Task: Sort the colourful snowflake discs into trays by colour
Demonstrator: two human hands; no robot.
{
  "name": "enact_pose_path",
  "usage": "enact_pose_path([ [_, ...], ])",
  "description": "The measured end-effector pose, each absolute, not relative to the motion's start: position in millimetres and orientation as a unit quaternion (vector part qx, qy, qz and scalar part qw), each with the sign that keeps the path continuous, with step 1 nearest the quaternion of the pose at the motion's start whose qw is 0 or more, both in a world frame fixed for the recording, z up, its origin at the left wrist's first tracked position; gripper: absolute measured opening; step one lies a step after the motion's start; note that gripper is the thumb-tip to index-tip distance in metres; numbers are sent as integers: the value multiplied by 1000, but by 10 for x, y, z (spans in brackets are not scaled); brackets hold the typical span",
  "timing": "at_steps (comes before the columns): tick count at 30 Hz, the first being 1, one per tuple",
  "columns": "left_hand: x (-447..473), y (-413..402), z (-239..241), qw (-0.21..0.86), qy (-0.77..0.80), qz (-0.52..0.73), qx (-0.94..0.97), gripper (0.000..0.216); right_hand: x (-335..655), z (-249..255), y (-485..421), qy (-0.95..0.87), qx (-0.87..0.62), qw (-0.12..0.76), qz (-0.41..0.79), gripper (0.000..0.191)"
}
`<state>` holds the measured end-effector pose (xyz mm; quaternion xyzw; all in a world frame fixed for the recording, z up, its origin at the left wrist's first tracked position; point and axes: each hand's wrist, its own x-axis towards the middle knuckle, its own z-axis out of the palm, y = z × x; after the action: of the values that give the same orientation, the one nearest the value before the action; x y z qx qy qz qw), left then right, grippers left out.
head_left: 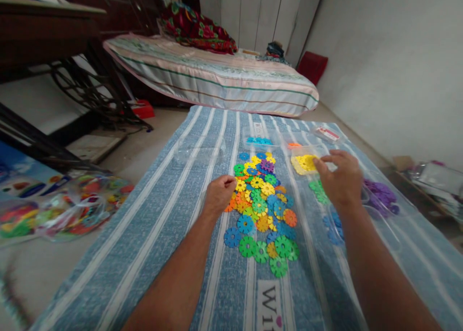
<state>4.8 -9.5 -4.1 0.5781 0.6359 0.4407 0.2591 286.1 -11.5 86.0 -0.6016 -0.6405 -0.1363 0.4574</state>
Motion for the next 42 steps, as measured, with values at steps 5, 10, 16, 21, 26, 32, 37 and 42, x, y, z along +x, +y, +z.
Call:
enact_pose_path([
  [5, 61, -107, -27, 270, 636, 439, 574, 18, 2828, 813, -130, -660, -588, 446, -142, 20],
  [10, 68, -95, -50, 277, 631, 442, 574, 18, 2201, 386, -650, -779, -482, 401, -20, 14],
  [16, 52, -83, -76, 276, 626, 440, 582, 20, 1686, 203, -981, -852, -460, 251, 8, 23],
  [21, 51, -88, -50, 264, 634, 431, 585, 20, 1606, 164, -1035, -848, -483, 217, 20, 26],
  [26, 50, -82, -43, 254, 637, 431, 587, 20, 1614, 124, -1083, -827, -478, 294, 42, 14],
  [32, 34, -61, -75, 260, 633, 434, 585, 21, 1710, 167, -1179, -799, -452, 383, 105, 9],
  [37, 33, -63, -73, 257, 636, 432, 585, 21, 1894, 273, -1232, -780, -457, 405, 135, 8],
  [42, 30, -74, -56, 253, 636, 429, 589, 21, 2083, 321, -1134, -776, -476, 387, 144, 9],
])
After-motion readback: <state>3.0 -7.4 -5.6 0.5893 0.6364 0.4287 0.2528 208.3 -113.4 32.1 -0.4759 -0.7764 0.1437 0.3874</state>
